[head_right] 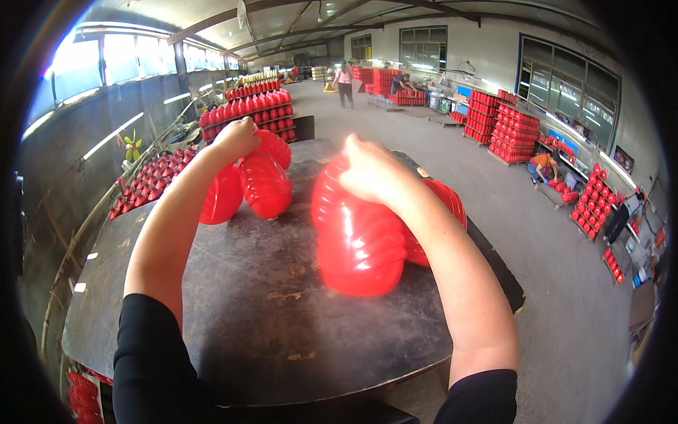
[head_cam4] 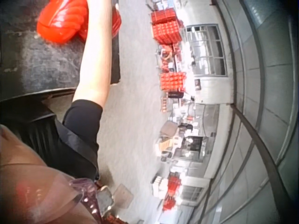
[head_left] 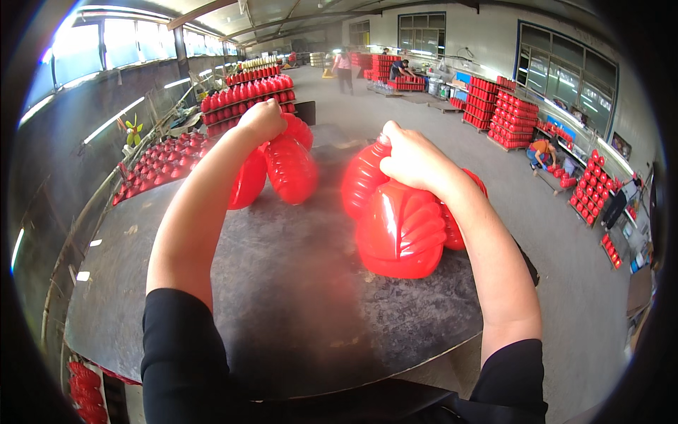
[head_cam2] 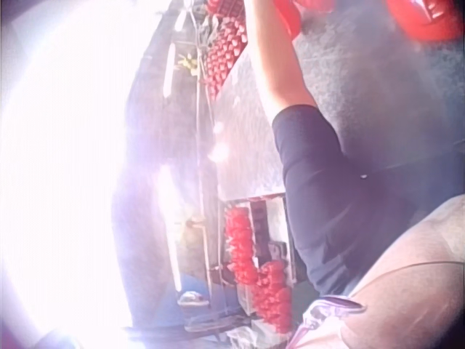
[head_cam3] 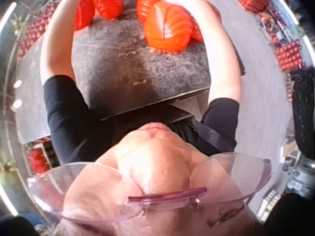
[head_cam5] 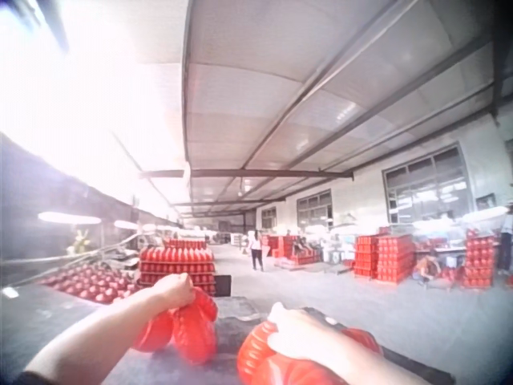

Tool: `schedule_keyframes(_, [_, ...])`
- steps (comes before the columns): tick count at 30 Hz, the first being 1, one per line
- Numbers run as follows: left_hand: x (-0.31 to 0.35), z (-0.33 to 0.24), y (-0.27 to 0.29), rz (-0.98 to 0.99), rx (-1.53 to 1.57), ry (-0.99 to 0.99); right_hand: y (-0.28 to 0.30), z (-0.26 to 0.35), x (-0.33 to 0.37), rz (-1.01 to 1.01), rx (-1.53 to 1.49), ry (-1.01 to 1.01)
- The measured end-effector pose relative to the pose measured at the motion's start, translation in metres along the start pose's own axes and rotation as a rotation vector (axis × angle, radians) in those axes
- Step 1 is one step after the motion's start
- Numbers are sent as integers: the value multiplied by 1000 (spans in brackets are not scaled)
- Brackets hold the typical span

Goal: The person repeatedly picks up red plastic bottles from a table and places them onto a large flat board. They then carry the board to a nearby rack and arrange the bottles in rows. The person also handles a plastic tray containing small yellow packets, placing it on the table.

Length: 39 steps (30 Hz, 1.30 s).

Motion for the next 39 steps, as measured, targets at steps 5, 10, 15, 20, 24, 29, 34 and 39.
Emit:
schedule_keyframes(5, [57, 6, 52, 33, 364, 131, -4, -5, 0, -61, 24, 60])
schedule_keyframes(10, [118, 18, 123, -72, 432, 37, -5, -10, -1, -52, 22, 59])
schedule_keyframes(15, [212, 30, 190, -197, 511, 36, -7, -14, -1, -88, -49, 59])
schedule_keyframes(20, [329, 37, 234, -298, 806, 251, -6, -15, -1, -81, -49, 93])
schedule_keyframes(24, [421, 28, 251, -547, 660, 358, -5, -19, -4, -23, -6, 54])
schedule_keyframes(29, [545, -2, 267, -453, 634, 692, -6, -21, -8, -94, 0, 165])
schedule_keyframes(34, [638, -47, 293, -418, 509, 969, -2, -24, -13, -84, 99, 197])
schedule_keyframes(39, [678, -131, 303, -139, 153, 1014, -2, -50, -27, -72, 73, 296])
Point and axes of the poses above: each hand's wrist, its own x-axis away from the middle knuckle, its own y-axis out of the back of the hand, z = x × y, the point moved 1 cm from there along -x, towards the middle knuckle, and after that the axes turned 3 degrees about y, right-handed, at the moved point
